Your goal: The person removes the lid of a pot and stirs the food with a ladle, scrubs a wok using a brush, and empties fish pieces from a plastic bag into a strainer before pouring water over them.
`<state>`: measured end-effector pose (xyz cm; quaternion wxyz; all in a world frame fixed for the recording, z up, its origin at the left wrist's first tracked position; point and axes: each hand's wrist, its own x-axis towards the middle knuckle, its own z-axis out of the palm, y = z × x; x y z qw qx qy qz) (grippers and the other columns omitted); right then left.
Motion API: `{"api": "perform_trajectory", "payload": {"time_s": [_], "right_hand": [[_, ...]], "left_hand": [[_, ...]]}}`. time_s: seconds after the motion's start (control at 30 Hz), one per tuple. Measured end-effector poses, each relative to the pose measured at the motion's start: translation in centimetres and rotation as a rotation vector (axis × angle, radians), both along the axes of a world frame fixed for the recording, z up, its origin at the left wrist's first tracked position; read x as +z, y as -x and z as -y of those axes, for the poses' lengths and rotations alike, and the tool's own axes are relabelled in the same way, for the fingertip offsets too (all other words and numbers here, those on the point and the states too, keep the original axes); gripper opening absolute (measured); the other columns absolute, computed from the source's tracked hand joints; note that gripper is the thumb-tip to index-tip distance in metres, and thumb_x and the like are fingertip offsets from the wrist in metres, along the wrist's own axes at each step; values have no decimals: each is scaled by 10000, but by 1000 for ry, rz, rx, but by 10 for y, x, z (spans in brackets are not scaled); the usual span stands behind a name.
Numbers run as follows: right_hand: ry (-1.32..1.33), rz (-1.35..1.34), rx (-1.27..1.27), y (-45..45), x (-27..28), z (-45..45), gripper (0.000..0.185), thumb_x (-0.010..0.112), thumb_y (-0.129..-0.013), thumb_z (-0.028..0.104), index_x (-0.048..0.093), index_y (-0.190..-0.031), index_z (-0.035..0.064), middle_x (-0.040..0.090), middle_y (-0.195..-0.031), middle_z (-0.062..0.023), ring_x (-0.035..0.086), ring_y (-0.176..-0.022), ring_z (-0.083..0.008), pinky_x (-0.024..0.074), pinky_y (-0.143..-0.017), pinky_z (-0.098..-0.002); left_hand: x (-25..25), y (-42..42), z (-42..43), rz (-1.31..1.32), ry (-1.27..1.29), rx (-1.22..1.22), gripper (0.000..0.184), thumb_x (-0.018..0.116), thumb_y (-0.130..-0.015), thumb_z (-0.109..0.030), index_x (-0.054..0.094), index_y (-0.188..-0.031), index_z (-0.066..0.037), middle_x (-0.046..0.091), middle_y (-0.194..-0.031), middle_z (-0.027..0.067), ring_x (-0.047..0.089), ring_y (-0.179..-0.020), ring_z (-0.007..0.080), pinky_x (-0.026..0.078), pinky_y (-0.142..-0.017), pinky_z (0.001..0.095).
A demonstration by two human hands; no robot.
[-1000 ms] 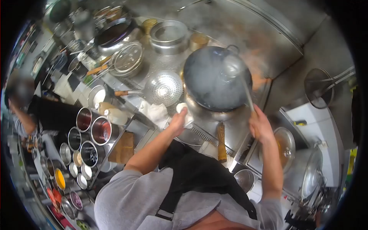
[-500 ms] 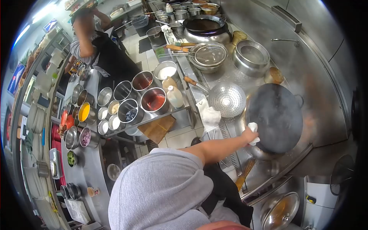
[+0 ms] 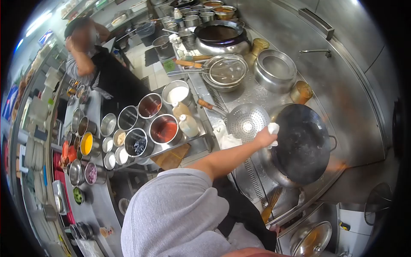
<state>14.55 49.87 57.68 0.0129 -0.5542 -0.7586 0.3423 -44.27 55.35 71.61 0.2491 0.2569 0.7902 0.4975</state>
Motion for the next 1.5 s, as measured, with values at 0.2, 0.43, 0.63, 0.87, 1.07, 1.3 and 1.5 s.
{"api": "perform_trajectory", "payload": {"time_s": [0.2, 0.43, 0.63, 0.87, 1.07, 1.3, 1.5], "right_hand": [[48, -6, 26, 131, 61, 5, 577, 656, -822, 198, 451, -1306, -39, 616, -951, -221, 611, -850, -339, 482, -775, -415], [436, -407, -230, 128, 66, 10, 482, 581, -815, 225, 406, -1234, 64, 589, -868, -142, 622, -744, -291, 535, -645, -417], [335, -820, -627, 183, 225, 21, 769, 659, -812, 130, 273, -1477, 147, 614, -1092, -136, 620, -996, -260, 510, -871, -374], [-64, 222, 332, 371, 248, -173, 652, 615, -829, 414, 425, -1426, 231, 620, -1181, -215, 579, -1095, -423, 473, -924, -476], [-186, -142, -347, 508, 172, -271, 415, 508, -927, 432, 579, -1270, 208, 666, -1096, -160, 636, -1021, -365, 490, -864, -475], [86, -102, 350, 367, 182, -182, 404, 518, -951, 179, 545, -1303, -17, 629, -1230, -175, 597, -1127, -227, 446, -944, -335], [-254, 284, 189, 354, 170, -331, 463, 509, -956, 373, 566, -1297, 66, 665, -1128, -176, 645, -987, -341, 486, -872, -405]], "left_hand": [[57, -8, 31, 562, 3, -179, 640, 655, -794, -470, 543, -1158, 44, 649, -1024, 198, 670, -666, 233, 506, -482, 365], [6, 3, -7, 189, 140, -63, 797, 731, -727, -327, 385, -1332, 61, 580, -1204, 270, 580, -1131, 381, 457, -964, 429], [20, 45, -21, 244, -74, -199, 556, 634, -743, -211, 487, -1194, 80, 630, -1074, 288, 629, -1012, 399, 489, -878, 427], [43, 51, -19, 268, 42, -258, 651, 650, -750, -234, 410, -1269, 79, 608, -1118, 292, 607, -1065, 401, 463, -933, 419], [51, 66, -31, 289, 101, -341, 564, 682, -716, -212, 514, -1172, 75, 654, -1006, 233, 653, -942, 312, 516, -850, 388], [34, 69, -21, 256, 136, -283, 701, 671, -730, -233, 369, -1259, 114, 642, -975, 312, 654, -943, 402, 525, -824, 455], [34, 74, -22, 246, 119, -339, 645, 648, -716, -224, 402, -1173, 158, 650, -977, 304, 659, -926, 400, 531, -798, 441]]}}
